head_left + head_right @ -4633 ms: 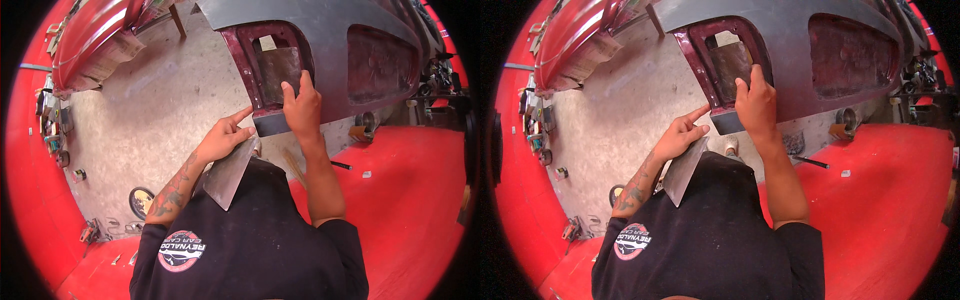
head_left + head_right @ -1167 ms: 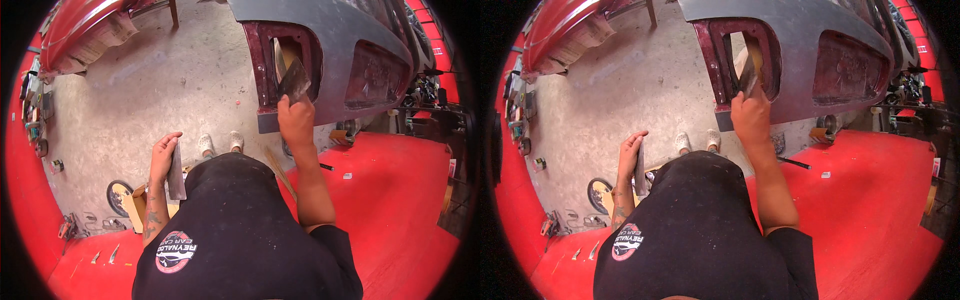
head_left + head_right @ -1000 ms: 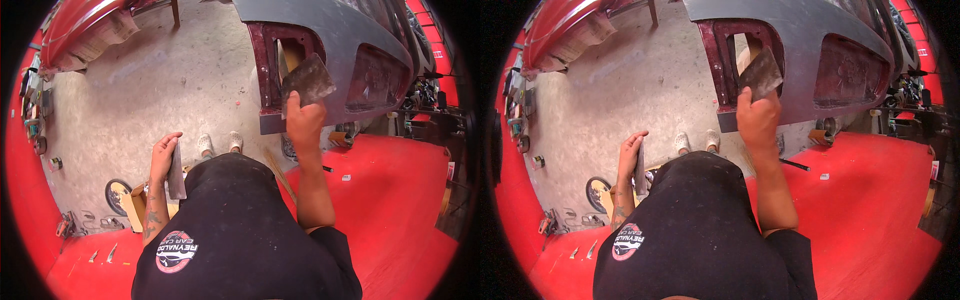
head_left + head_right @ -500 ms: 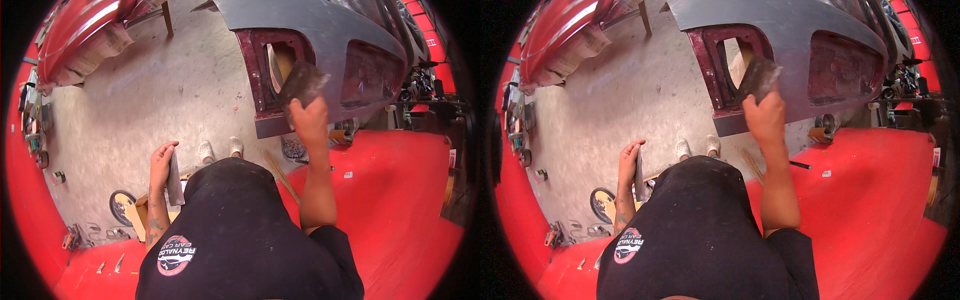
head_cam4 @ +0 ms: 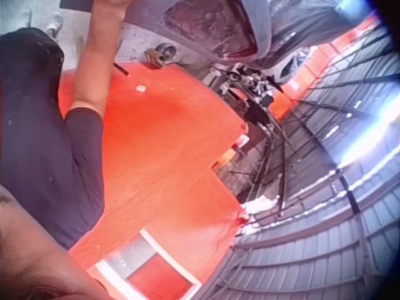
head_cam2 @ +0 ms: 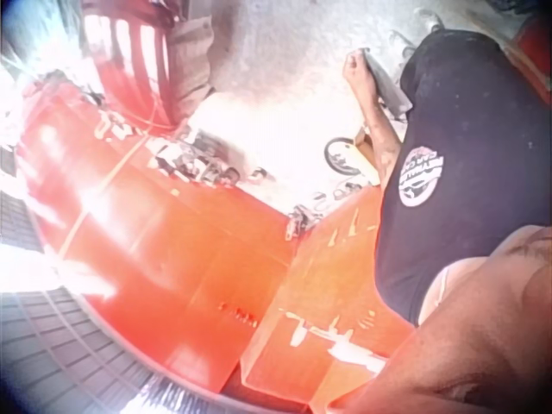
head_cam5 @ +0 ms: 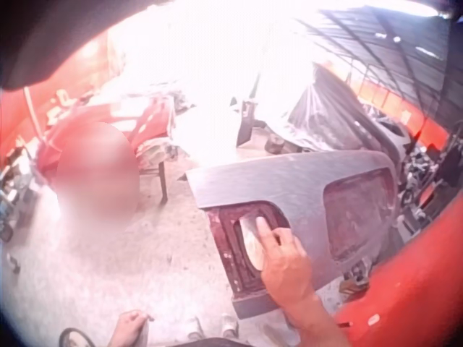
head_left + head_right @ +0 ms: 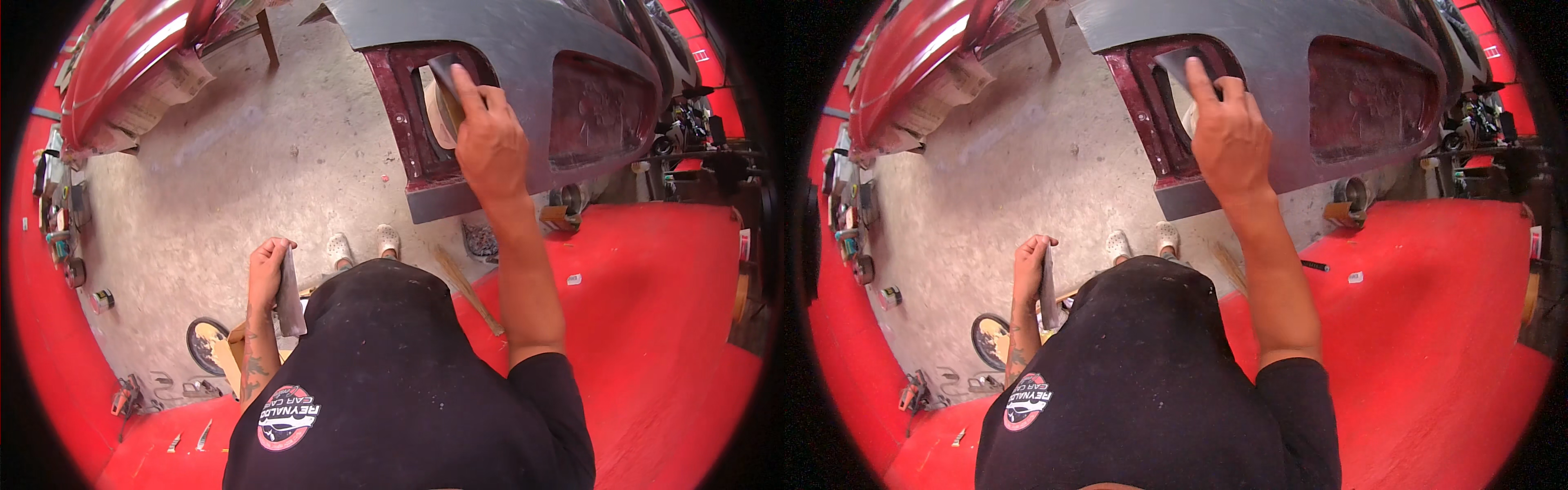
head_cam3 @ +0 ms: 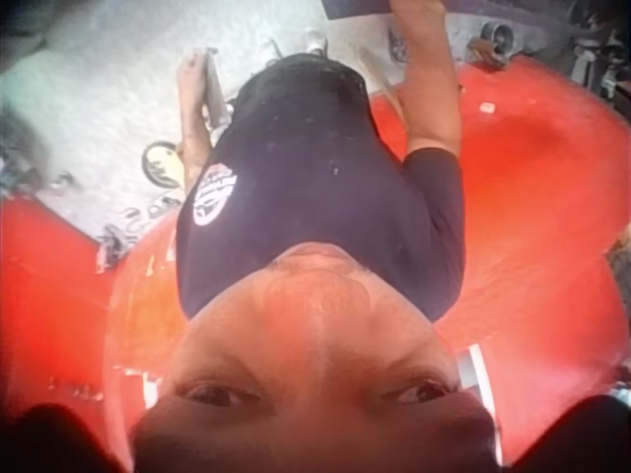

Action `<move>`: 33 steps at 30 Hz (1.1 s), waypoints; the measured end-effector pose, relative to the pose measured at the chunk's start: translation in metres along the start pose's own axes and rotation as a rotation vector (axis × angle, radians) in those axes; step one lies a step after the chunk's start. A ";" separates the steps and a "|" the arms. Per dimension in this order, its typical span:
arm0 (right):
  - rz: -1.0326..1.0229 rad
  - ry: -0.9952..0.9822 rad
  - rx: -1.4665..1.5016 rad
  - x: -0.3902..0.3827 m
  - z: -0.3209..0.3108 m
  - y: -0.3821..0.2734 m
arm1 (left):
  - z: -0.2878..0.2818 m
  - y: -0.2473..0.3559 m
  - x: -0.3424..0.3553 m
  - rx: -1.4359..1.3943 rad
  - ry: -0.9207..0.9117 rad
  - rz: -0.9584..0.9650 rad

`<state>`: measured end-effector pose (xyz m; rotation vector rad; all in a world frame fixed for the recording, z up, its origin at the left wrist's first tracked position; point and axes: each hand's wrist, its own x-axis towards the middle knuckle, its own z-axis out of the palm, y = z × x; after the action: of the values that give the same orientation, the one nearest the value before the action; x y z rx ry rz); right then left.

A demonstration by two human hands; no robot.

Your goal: Cleaning, inspecting, and sanding a car body panel in a service bay.

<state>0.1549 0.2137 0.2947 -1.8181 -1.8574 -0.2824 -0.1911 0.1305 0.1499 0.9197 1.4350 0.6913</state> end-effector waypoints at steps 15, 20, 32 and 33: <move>0.096 -0.058 0.302 -0.027 -0.023 -0.003 | 0.003 -0.009 -0.006 -0.052 0.025 0.006; 0.439 -0.068 0.198 -0.053 -0.045 0.009 | -0.002 -0.019 -0.007 -0.059 0.048 -0.001; 0.212 -0.164 0.098 0.000 -0.023 0.029 | -0.002 -0.004 -0.008 -0.049 0.032 0.039; 0.202 -0.227 0.121 -0.007 -0.026 0.035 | -0.009 -0.009 -0.008 -0.015 0.055 0.013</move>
<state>0.1947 0.1978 0.3062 -2.0013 -1.7741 0.1117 -0.2016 0.1208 0.1471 0.9052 1.4717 0.7404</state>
